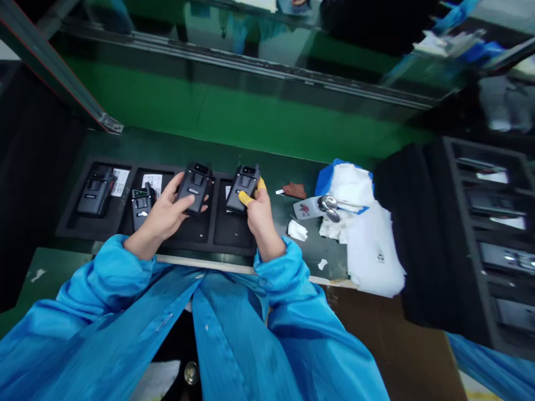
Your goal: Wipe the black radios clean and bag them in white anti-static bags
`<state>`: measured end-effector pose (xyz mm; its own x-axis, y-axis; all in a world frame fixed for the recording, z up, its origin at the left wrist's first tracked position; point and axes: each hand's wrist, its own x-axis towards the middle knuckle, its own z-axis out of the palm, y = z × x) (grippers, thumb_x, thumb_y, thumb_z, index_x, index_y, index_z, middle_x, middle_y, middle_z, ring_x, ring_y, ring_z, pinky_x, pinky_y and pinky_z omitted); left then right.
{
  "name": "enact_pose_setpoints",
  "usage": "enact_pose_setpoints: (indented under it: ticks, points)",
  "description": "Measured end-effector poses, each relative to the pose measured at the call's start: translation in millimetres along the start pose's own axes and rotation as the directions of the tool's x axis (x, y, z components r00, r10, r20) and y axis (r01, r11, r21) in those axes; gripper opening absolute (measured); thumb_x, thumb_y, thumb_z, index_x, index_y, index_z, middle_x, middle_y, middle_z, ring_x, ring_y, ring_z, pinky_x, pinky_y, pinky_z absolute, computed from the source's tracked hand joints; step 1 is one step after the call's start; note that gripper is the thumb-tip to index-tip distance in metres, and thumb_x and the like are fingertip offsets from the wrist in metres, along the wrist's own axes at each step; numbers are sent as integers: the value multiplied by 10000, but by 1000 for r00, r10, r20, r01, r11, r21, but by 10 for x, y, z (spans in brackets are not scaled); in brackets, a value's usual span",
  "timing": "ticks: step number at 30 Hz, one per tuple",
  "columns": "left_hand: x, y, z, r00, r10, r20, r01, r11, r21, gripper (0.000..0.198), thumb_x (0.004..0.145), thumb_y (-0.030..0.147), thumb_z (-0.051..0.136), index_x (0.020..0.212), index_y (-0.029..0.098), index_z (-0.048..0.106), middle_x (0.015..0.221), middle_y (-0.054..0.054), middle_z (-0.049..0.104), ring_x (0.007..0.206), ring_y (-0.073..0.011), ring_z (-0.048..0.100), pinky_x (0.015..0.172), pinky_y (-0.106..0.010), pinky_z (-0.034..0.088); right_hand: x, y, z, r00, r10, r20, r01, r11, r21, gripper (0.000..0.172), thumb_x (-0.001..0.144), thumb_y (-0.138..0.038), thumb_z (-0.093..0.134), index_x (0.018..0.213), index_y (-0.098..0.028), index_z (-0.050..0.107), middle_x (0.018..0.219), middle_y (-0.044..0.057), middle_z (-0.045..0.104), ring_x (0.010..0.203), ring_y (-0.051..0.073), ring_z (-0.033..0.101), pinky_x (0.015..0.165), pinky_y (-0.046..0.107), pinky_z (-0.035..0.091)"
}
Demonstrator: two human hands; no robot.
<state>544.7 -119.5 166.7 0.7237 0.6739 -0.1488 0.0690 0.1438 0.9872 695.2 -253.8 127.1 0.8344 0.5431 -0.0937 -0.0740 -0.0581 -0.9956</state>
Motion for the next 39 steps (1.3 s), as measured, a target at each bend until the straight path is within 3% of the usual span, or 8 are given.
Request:
enact_pose_setpoints:
  ticks: [3,6,11,16,25,31,35,39]
  points:
    - [290,-125,98,991,-128,-29,121,975,-186,732,794,245,601,1455,240,287,1257,-118,629,977,-230,690,842,-438,580,248,150,37,1000,8,-2,-9,993,-121,899,714,-309,560,1504,-176,152,1359,123,569,1105,181,608,928,399,536]
    - [448,-216,140,982,-130,-138,126,991,-37,689,816,230,581,1449,185,310,1311,-153,588,1113,-242,638,974,-450,515,317,212,78,998,-61,-29,47,934,-353,863,754,-288,522,1519,-127,158,1362,151,547,1187,198,560,1004,446,486]
    - [344,-234,27,968,204,-147,-103,855,509,595,798,238,600,1359,93,467,1410,-217,457,1364,-300,430,1158,-451,319,52,59,54,970,-238,-57,117,657,-745,631,805,-216,471,1408,-35,431,1343,236,487,1291,270,481,1146,473,345]
    - [-31,-70,-362,869,495,-27,-330,618,714,510,861,310,545,1348,166,491,1478,-178,372,1429,-294,322,1181,-465,274,-404,148,-174,952,-304,-32,140,529,-837,621,820,-196,419,1419,-32,407,1397,278,421,1359,348,388,1125,602,325]
    - [-343,-133,-1380,881,374,-291,145,371,917,689,809,345,576,1401,36,407,1398,-270,455,1371,-404,364,1147,-571,261,-696,323,-357,959,-283,-13,153,556,-817,659,784,-168,427,1429,-46,372,1402,238,421,1363,317,373,1150,574,313]
    - [-393,-129,-1445,931,255,-262,185,289,939,646,838,413,584,1366,61,463,1399,-269,487,1311,-421,408,1073,-591,352,-607,191,-479,956,-286,-67,80,474,-877,679,723,-173,469,1391,-53,461,1312,247,503,1279,384,445,1087,617,358]
    - [-259,-38,-1366,931,202,-303,255,232,939,705,811,359,643,1422,94,412,1406,-269,489,1244,-460,448,1008,-640,384,-625,-32,-225,905,-426,-6,177,387,-905,636,781,-196,486,1402,-61,460,1340,264,487,1314,405,410,1071,629,361]
    - [-112,-5,-1353,945,184,-270,229,214,950,755,787,284,678,1447,79,377,1400,-292,481,1230,-472,468,998,-648,387,-729,-129,486,839,-468,277,464,352,-813,466,887,-318,497,1322,-160,551,1367,208,503,1319,350,417,1081,611,357]
